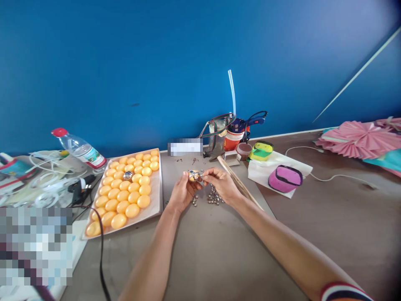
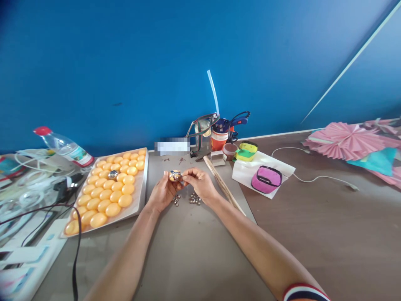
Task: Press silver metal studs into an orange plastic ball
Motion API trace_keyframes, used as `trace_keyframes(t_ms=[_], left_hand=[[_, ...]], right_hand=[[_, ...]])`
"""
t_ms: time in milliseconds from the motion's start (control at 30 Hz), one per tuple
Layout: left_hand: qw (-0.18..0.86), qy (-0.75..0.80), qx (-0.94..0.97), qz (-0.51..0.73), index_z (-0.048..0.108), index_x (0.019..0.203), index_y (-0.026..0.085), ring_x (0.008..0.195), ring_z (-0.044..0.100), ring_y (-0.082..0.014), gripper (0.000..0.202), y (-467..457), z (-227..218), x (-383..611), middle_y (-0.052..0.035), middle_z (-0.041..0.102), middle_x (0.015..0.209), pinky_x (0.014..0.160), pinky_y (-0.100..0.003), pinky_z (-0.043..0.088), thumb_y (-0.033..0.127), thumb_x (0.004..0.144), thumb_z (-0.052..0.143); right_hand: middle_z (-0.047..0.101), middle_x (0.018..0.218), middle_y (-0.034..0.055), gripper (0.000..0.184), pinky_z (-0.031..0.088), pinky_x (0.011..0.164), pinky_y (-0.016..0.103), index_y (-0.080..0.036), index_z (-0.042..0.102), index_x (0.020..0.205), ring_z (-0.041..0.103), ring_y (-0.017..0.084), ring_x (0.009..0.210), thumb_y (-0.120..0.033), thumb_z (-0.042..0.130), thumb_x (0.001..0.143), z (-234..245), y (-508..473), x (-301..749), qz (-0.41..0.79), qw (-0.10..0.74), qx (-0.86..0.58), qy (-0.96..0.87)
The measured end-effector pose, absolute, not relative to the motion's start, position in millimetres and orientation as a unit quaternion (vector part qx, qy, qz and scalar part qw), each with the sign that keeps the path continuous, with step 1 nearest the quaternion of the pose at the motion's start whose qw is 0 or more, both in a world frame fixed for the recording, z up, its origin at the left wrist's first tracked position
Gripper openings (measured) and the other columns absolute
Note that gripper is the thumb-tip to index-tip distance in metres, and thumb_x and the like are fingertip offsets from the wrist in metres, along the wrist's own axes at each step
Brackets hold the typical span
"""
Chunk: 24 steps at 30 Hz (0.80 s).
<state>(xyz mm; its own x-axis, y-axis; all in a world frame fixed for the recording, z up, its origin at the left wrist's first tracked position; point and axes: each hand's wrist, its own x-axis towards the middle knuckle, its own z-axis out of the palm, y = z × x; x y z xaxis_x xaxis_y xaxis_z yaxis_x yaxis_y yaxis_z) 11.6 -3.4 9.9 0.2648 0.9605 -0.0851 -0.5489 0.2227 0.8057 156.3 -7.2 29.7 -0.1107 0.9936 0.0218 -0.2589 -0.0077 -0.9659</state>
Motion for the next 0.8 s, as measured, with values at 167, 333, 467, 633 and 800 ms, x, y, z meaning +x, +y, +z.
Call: trace_keyframes(t_ms=[167, 333, 467, 633, 800], left_hand=[[0.717, 0.300, 0.359, 0.517, 0.062, 0.083, 0.010, 0.059, 0.057, -0.0134, 0.038, -4.4, 8.8, 13.0, -0.0072, 0.064, 0.075, 0.061, -0.026, 0.045, 0.046, 0.084, 0.049], [0.714, 0.308, 0.366, 0.511, 0.062, 0.082, 0.011, 0.057, 0.057, -0.0127, 0.038, -6.2, 10.6, 14.3, -0.0060, 0.063, 0.075, 0.061, -0.027, 0.045, 0.047, 0.082, 0.051], [0.713, 0.310, 0.370, 0.509, 0.061, 0.081, 0.011, 0.058, 0.057, -0.0130, 0.037, -6.9, 12.1, 15.0, -0.0062, 0.063, 0.075, 0.061, -0.027, 0.045, 0.047, 0.083, 0.050], [0.713, 0.309, 0.366, 0.512, 0.060, 0.082, 0.011, 0.058, 0.056, -0.0128, 0.037, -6.8, 11.6, 15.4, -0.0057, 0.063, 0.075, 0.060, -0.027, 0.044, 0.046, 0.083, 0.050], [0.710, 0.306, 0.374, 0.513, 0.060, 0.082, 0.011, 0.060, 0.056, -0.0130, 0.038, -7.4, 11.7, 16.6, -0.0061, 0.063, 0.076, 0.060, -0.027, 0.045, 0.047, 0.083, 0.049]], right_hand=[[0.060, 0.063, -0.0027, 0.011, 0.041, 0.060, 0.026, -0.017, 0.062, 0.071, 0.050, 0.010, 0.056, -0.026, 0.064, 0.066, 28.0, -7.4, 154.9, 0.579, 0.527, -0.411, -0.467], [0.058, 0.063, -0.0030, 0.008, 0.038, 0.060, 0.024, -0.017, 0.063, 0.071, 0.046, 0.009, 0.058, -0.023, 0.060, 0.067, 26.2, -7.1, 155.9, 0.564, 0.510, -0.427, -0.490], [0.058, 0.065, -0.0029, 0.008, 0.039, 0.062, 0.024, -0.017, 0.062, 0.071, 0.046, 0.009, 0.060, -0.022, 0.058, 0.067, 25.5, -7.1, 155.5, 0.567, 0.499, -0.425, -0.499], [0.057, 0.062, -0.0031, 0.008, 0.039, 0.062, 0.025, -0.017, 0.061, 0.071, 0.048, 0.010, 0.059, -0.024, 0.058, 0.067, 24.0, -7.0, 154.6, 0.577, 0.485, -0.425, -0.501], [0.059, 0.065, -0.0023, 0.009, 0.039, 0.062, 0.026, -0.017, 0.060, 0.071, 0.049, 0.010, 0.059, -0.025, 0.058, 0.067, 25.8, -7.6, 154.4, 0.578, 0.488, -0.419, -0.502]])
